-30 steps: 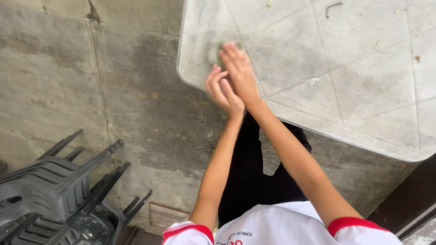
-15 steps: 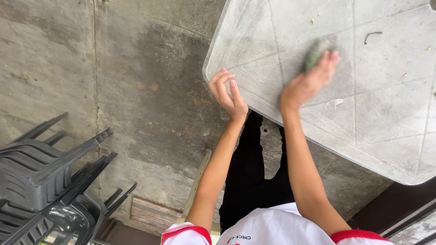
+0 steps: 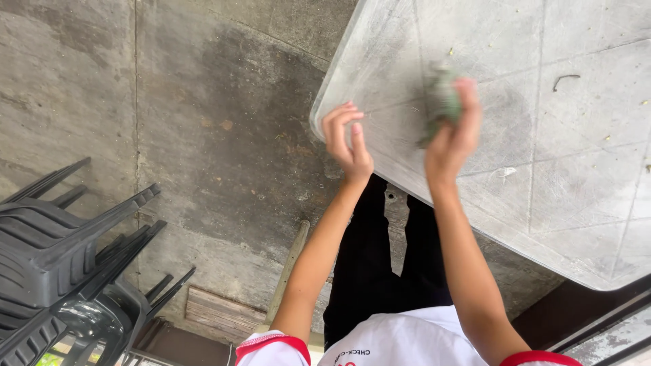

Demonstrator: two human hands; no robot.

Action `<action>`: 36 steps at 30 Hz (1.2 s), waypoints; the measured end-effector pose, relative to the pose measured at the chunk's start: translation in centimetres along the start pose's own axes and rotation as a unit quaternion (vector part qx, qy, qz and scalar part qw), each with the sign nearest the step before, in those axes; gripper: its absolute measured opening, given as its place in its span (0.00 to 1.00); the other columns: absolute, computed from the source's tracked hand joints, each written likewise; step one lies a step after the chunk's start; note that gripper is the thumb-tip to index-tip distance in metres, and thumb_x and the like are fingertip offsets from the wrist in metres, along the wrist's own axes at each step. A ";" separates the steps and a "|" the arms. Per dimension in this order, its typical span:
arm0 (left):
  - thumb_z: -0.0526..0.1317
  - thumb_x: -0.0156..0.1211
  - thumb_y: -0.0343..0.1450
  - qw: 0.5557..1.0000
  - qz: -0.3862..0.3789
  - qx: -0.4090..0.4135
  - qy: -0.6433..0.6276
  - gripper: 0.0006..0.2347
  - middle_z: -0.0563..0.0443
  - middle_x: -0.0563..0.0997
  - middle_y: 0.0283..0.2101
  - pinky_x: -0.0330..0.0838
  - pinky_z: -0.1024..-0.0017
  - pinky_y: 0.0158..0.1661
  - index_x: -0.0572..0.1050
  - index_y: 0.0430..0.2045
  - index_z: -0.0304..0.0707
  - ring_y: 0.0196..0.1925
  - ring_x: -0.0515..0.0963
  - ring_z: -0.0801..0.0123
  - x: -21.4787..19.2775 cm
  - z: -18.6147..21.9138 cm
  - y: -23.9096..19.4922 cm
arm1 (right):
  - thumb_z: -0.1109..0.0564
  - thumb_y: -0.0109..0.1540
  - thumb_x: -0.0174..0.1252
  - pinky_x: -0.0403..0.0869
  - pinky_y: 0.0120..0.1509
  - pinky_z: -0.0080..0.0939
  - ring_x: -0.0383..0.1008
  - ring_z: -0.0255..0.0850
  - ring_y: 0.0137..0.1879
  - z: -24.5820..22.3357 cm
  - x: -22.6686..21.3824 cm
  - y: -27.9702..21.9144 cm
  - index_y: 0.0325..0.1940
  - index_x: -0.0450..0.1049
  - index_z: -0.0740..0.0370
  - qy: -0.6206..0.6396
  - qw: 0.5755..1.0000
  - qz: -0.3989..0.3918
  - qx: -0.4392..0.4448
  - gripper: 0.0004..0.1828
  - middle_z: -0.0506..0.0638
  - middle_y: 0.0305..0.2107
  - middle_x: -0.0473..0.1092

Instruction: Wiping a plastic table with a cloth and then rinsing the cloth in a basin of water.

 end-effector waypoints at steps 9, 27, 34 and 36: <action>0.43 0.49 0.78 0.991 -0.131 0.018 -0.034 0.13 0.46 0.78 0.39 0.71 0.61 0.58 0.75 0.27 0.35 0.52 0.78 0.55 5.5 2.9 -0.4 | 0.69 0.66 0.43 0.51 0.87 0.55 0.48 0.52 0.83 0.6 4.1 3.2 0.77 0.57 0.63 -0.196 0.977 0.018 -0.079 0.33 0.59 0.74 0.55; 0.42 0.49 0.78 0.985 -0.173 0.026 0.004 0.11 0.46 0.76 0.41 0.69 0.60 0.59 0.74 0.30 0.36 0.55 0.75 0.56 12.6 5.4 0.2 | 0.76 0.66 0.46 0.49 0.86 0.58 0.48 0.57 0.82 8.2 -5.1 7.5 0.78 0.54 0.70 -0.184 0.975 0.125 0.016 0.34 0.64 0.74 0.55; 0.42 0.49 0.78 0.991 -0.128 0.011 0.028 0.10 0.45 0.75 0.43 0.69 0.59 0.58 0.74 0.32 0.34 0.55 0.75 0.55 10.9 5.3 4.9 | 0.71 0.66 0.49 0.53 0.85 0.52 0.53 0.51 0.82 -0.3 4.7 13.5 0.75 0.63 0.64 -0.097 0.990 -0.036 -0.092 0.31 0.56 0.73 0.60; 0.41 0.48 0.79 0.992 -0.117 0.035 0.031 0.10 0.45 0.75 0.44 0.69 0.57 0.60 0.73 0.34 0.33 0.56 0.74 0.54 9.5 4.6 7.0 | 0.66 0.65 0.51 0.53 0.81 0.57 0.56 0.54 0.78 -4.5 7.1 15.2 0.71 0.65 0.66 -0.001 0.973 -0.157 -0.168 0.28 0.59 0.70 0.62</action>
Point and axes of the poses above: each hand's wrist, its own y-axis towards the middle knuckle, its own x-axis out of the palm, z = x × y, the point moved 1 cm from there along y, towards the middle knuckle
